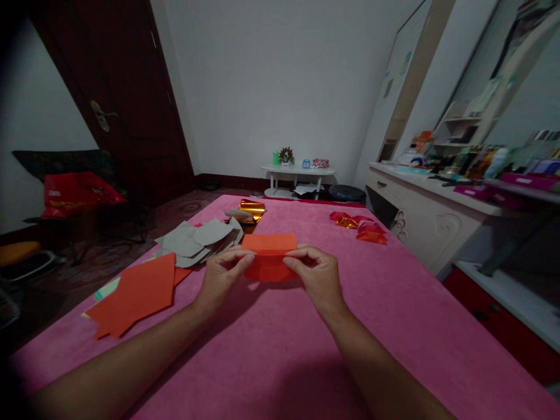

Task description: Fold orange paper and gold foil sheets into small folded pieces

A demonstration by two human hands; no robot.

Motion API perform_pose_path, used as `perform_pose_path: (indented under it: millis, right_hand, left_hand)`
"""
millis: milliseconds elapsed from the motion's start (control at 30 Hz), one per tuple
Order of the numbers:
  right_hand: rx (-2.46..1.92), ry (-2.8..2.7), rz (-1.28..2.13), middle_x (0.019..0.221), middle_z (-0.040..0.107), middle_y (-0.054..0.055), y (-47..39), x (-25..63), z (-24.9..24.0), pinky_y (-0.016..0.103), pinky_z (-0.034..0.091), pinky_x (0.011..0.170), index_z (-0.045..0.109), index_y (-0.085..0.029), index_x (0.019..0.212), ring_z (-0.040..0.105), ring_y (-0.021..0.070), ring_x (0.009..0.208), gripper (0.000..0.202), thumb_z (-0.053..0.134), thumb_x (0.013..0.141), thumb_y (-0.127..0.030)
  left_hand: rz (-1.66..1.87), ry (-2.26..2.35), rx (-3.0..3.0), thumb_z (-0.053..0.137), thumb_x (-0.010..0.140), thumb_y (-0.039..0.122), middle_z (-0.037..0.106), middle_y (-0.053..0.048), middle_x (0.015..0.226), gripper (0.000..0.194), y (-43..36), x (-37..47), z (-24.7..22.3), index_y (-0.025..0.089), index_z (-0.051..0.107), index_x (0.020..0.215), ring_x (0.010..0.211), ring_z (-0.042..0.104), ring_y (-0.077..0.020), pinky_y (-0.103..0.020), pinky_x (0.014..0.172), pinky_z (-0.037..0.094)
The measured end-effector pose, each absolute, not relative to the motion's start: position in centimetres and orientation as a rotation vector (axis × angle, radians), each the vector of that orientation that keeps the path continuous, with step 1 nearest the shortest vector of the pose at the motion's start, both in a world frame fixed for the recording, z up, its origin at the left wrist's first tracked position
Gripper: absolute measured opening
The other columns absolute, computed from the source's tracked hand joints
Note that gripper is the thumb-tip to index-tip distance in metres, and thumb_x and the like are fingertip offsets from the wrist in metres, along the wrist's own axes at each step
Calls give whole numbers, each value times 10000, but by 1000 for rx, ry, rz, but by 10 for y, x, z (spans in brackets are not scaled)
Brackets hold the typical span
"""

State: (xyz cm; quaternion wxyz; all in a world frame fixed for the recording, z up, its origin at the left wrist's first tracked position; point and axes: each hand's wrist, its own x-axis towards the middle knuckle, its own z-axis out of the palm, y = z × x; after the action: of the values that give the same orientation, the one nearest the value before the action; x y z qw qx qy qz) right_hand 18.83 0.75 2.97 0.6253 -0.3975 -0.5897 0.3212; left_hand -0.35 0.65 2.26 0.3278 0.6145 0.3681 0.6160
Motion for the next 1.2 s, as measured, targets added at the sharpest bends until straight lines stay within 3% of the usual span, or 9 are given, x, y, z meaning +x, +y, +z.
perform_pose_path:
  millis: [200,400,600,733,900,1067,1200]
  right_hand:
    - [-924,-1191,802,639,617,-25,9,186,27,214,404,549,677,-190,654,532,105,596,138,800,593,-206]
    - [-911,-1097,877,612,573,-40,10,186,25,199,382,512,594,-177,642,497,92,564,236,817,568,-209]
    - [-919,-1133,827,623,563,-40,9,186,25,205,399,527,568,-180,654,507,100,579,247,803,582,-205]
    - [-921,-1194,767,643,572,-38,8,185,28,209,432,562,587,-182,692,538,108,607,239,797,578,-185]
    - [-912,-1221,769,849,672,32,6,184,29,266,504,677,644,-194,888,627,161,754,284,767,638,-248]
    - [-939,-1182,799,779,690,29,7,186,28,262,497,639,685,-184,815,626,155,692,199,762,648,-261]
    - [-930,-1187,783,754,684,9,9,189,28,256,488,658,704,-189,757,614,143,697,167,780,610,-209]
  left_hand:
    - [1620,965,1648,681,760,262,621,-9,669,124,7,-5,21,160,712,698,643,546,-118,-217,604,423]
    - [1611,977,1506,732,701,249,665,-15,689,111,6,-3,18,152,703,745,617,580,-114,-210,587,459]
    - [1596,910,1380,751,673,242,712,-52,874,288,8,0,18,158,695,943,750,645,-152,-253,680,516]
    - [1558,997,1455,737,690,246,715,-64,843,207,6,-2,21,150,734,873,733,641,-156,-251,664,510]
    - [1618,1035,1556,722,705,238,700,-40,746,97,6,-4,22,172,754,769,704,619,-147,-242,652,486]
    - [1592,1057,1567,723,706,247,699,-41,738,102,7,-4,20,170,752,766,688,613,-145,-240,639,479]
    - [1550,1085,1551,743,686,258,706,-56,821,221,10,-5,19,163,744,885,692,622,-152,-249,632,489]
